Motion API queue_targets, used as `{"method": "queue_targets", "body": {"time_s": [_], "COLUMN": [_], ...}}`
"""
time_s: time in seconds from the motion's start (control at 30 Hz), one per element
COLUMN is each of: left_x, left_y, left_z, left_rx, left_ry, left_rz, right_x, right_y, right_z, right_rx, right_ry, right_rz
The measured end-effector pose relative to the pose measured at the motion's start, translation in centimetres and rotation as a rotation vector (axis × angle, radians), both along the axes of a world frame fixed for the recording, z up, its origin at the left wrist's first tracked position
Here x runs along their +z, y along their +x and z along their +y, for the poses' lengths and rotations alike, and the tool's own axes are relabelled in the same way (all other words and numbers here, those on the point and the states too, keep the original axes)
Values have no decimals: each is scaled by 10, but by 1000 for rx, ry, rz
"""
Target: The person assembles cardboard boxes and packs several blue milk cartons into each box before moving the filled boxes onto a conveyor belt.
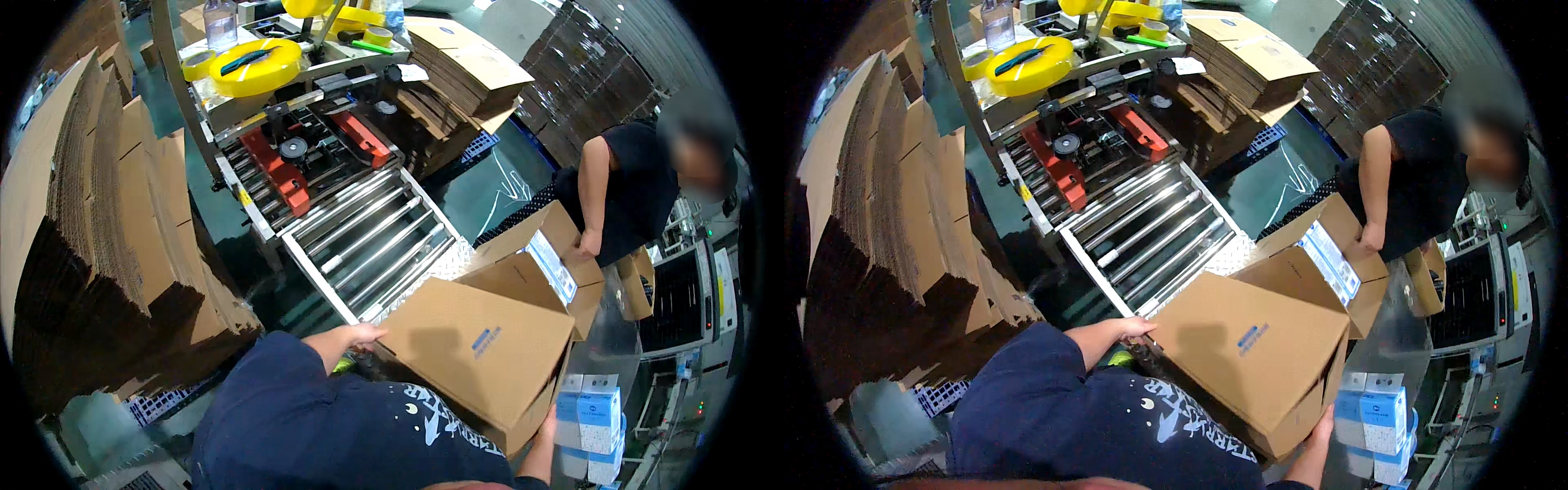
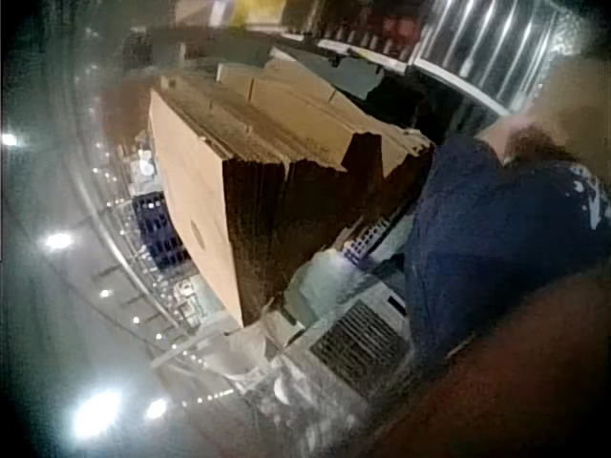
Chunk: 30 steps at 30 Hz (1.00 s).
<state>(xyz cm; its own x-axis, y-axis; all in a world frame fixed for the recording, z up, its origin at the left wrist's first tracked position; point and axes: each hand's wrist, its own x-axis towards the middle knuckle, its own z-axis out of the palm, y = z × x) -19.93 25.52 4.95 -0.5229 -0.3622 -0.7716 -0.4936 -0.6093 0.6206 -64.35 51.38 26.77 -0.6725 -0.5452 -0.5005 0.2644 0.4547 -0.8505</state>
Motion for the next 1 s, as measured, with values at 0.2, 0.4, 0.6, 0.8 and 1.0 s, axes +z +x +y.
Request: {"method": "queue_targets", "body": {"time_s": [0.2, 0.4, 0.6, 0.8, 1.0], "left_x": [126, 282, 266, 233, 270], "left_y": [110, 47, -50, -29, -85], "left_z": [-108, -101, -9, 11, 45], "left_rx": [304, -156, -1123, -1515, -1342], "left_ry": [-641, -1169, -744, -1277, -1477], "left_rz": [324, 460, 767, -24, 327], "right_x": [-36, -2, 70, 90, 126], "right_y": [110, 173, 138, 107, 133], "right_z": [-22, -89, -112, -19, -78], "right_rx": [13, 306, 333, -71, 827], "right_ry": [-207, -453, -417, -105, 125], "right_rz": [-403, -447, 134, 70, 1206]}}
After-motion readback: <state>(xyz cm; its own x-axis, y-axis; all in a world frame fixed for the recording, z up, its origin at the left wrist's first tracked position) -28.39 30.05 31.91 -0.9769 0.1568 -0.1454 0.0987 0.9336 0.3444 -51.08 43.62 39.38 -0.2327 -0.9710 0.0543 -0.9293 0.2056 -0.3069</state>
